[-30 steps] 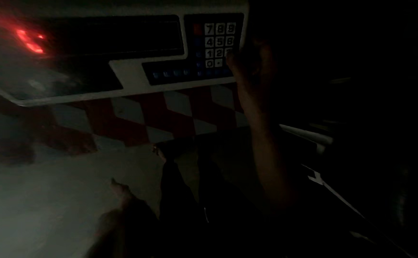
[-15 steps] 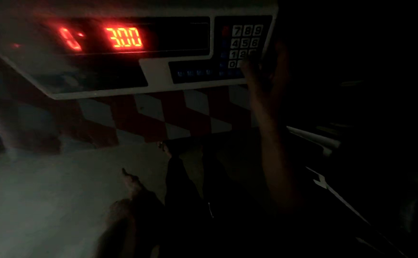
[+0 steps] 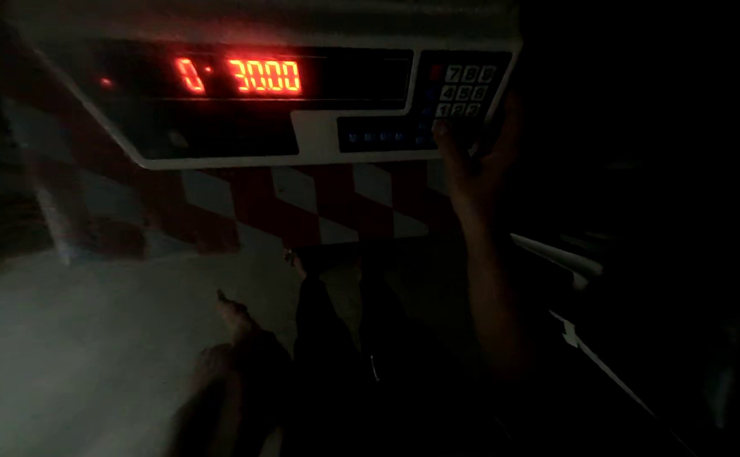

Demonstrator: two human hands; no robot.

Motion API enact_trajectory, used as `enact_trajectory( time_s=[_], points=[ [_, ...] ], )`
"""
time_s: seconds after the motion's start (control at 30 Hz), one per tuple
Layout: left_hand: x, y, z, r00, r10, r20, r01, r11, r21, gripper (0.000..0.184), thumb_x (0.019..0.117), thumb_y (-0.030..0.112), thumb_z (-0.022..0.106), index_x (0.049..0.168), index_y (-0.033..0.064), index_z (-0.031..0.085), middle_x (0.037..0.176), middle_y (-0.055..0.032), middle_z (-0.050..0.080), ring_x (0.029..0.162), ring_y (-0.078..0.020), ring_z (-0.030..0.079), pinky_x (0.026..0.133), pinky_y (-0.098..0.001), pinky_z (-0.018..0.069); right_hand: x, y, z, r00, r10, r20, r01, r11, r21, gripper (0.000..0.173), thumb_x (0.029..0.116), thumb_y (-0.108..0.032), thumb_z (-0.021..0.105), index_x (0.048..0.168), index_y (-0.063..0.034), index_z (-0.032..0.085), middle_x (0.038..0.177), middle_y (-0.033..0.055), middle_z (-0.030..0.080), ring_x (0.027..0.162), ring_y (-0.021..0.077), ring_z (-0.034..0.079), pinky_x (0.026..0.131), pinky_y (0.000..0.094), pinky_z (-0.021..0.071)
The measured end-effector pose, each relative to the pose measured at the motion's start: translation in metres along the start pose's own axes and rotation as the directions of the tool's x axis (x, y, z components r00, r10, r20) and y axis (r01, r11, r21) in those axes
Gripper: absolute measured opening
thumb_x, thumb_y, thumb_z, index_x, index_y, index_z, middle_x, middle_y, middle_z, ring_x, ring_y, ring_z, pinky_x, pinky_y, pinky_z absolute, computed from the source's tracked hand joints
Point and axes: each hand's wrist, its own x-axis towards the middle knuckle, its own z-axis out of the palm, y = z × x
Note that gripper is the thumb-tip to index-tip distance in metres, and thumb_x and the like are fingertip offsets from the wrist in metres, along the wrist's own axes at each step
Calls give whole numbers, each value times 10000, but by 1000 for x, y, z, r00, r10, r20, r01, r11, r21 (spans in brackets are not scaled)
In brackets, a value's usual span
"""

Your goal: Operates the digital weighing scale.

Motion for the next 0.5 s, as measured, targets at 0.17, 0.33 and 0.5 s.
enact_trajectory(
  time_s=[0.17, 0.33, 0.5],
  points=[
    [4, 3, 8, 995, 46, -92, -53, 996, -76, 648, 894, 346, 710, 1464, 150, 473, 1024, -37, 666, 827, -168, 691, 675, -374, 601, -1, -1, -3, 999, 43, 24, -41, 996, -73, 722, 923, -344, 753, 1446, 40, 435, 1299, 186, 587, 1136, 135, 612, 964, 269, 523],
    [14, 32, 28, 993, 25, -119, -7, 988, 152, 366, 876, 419, 745, 1141, 171, 698, 918, -31, 695, 765, -159, 701, 630, -358, 608, -2, -6, -3, 998, 62, 33, -59, 995, -80, 717, 940, -347, 737, 1455, 35, 416, 1290, 174, 589, 1130, 117, 617, 970, 252, 522],
    [46, 91, 78, 996, -53, 75, 23, 933, 359, 376, 892, 509, 716, 1056, 170, 706, 900, -14, 672, 760, -145, 674, 638, -313, 595, -12, -7, -26, 992, 21, 123, -11, 996, -83, 734, 928, -326, 749, 1495, 0, 417, 1343, 187, 582, 1143, 167, 618, 961, 300, 532]
  ],
)
